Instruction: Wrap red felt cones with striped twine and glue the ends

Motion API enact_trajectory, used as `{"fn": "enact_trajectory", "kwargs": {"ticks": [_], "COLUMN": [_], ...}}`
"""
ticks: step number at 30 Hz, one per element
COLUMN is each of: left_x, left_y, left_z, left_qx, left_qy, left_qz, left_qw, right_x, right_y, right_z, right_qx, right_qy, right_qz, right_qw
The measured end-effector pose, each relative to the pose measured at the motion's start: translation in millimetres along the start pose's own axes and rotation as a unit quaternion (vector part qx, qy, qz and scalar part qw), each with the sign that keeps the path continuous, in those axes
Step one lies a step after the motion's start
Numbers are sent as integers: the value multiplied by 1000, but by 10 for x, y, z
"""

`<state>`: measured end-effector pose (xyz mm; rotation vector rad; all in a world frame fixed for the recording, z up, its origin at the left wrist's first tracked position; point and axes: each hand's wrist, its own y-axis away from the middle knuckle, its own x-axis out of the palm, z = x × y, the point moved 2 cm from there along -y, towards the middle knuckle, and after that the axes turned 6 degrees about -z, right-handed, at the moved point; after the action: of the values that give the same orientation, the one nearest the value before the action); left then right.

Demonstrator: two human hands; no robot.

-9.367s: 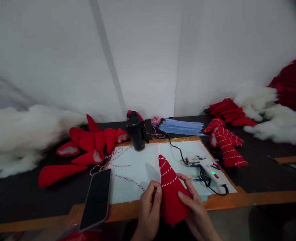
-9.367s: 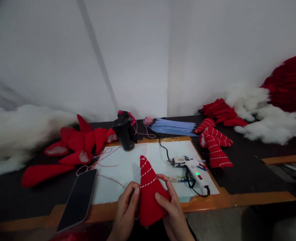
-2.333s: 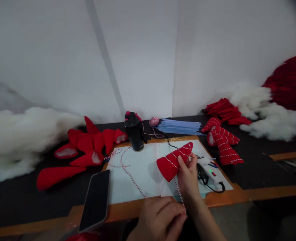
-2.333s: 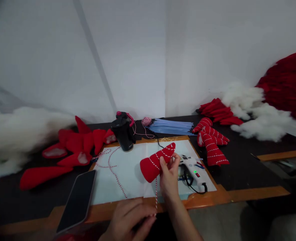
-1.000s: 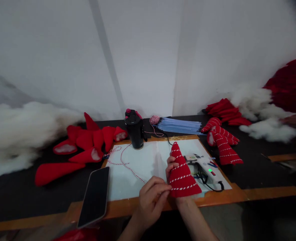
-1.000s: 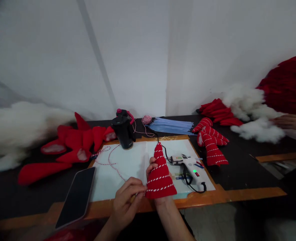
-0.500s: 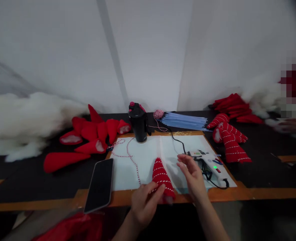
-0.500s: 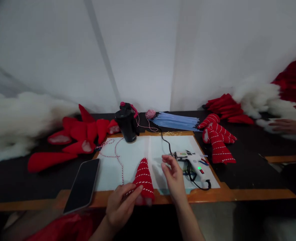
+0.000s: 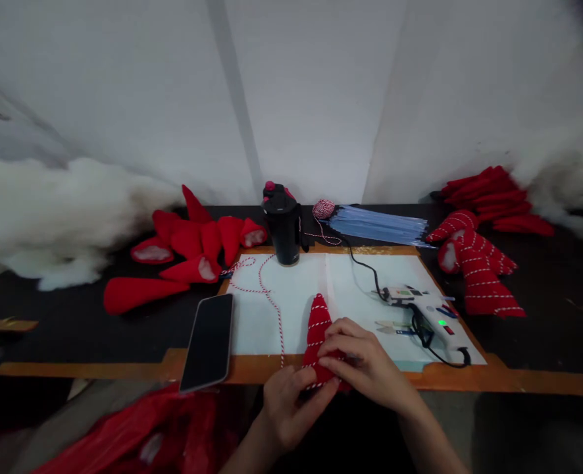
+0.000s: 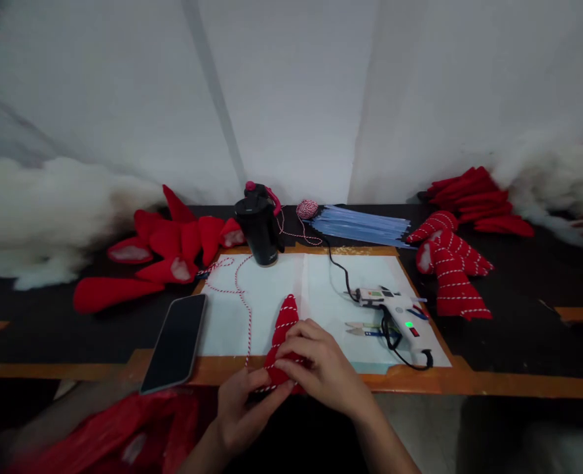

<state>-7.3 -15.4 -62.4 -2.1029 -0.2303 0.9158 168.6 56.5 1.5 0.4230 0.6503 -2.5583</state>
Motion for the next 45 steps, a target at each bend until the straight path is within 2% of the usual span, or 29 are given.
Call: {"fn": "enact_trajectory", "kwargs": {"ticks": [1, 3, 5, 6, 8, 11, 15, 17, 19, 23, 27, 29, 32, 38, 42, 45], "left_x": [-20, -66, -94, -94, -72, -21, -32, -73, -100, -65, 54, 77, 15, -212, -259, -247], "left_y": [-15, -52, -82, -91, -98, -107, -171, -208, -236, -286, -363, -405, -486, -647, -640, -592], "left_z": [-14, -45, -68, -76, -93, -126, -188, -222, -261, -423, -628, -685, -661, -340, -139, -50], "left_qx": [19, 61, 86, 89, 90, 73, 54, 65, 81, 165, 217, 232, 226, 134, 117, 131], "left_qy": [-9, -24, -39, -39, -31, -10, 2, 5, 7, 21, 39, 38, 37, 84, 70, 27], "left_qz": [-6, -31, -51, -53, -49, -49, -74, -91, -80, -46, 30, 49, 25, -29, -9, 9], "left_qw": [1000, 997, 994, 994, 994, 996, 996, 994, 993, 985, 975, 971, 973, 987, 991, 991], "right_x": [-20, -84, -124, -117, -45, 117, 221, 201, 162, 147, 229, 251, 233, 117, 94, 132], "right_y": [4, 3, -21, -45, -111, -205, -216, -201, -200, -242, -284, -284, -257, -195, -201, -222], "right_z": [-10, -67, -175, -233, -325, -359, -304, -297, -315, -356, -346, -340, -347, -327, -301, -312], "right_qx": [2, 40, 120, 162, 223, 258, 308, 317, 305, 248, 224, 220, 222, 253, 297, 324], "right_qy": [-14, -46, -78, -92, -113, -186, -384, -421, -418, -394, -383, -378, -377, -398, -423, -427], "right_qz": [-9, -72, -145, -162, -149, -119, -141, -165, -212, -335, -386, -397, -402, -376, -336, -293], "right_qw": [1000, 996, 979, 969, 957, 940, 859, 834, 829, 819, 809, 806, 805, 797, 788, 792]}}
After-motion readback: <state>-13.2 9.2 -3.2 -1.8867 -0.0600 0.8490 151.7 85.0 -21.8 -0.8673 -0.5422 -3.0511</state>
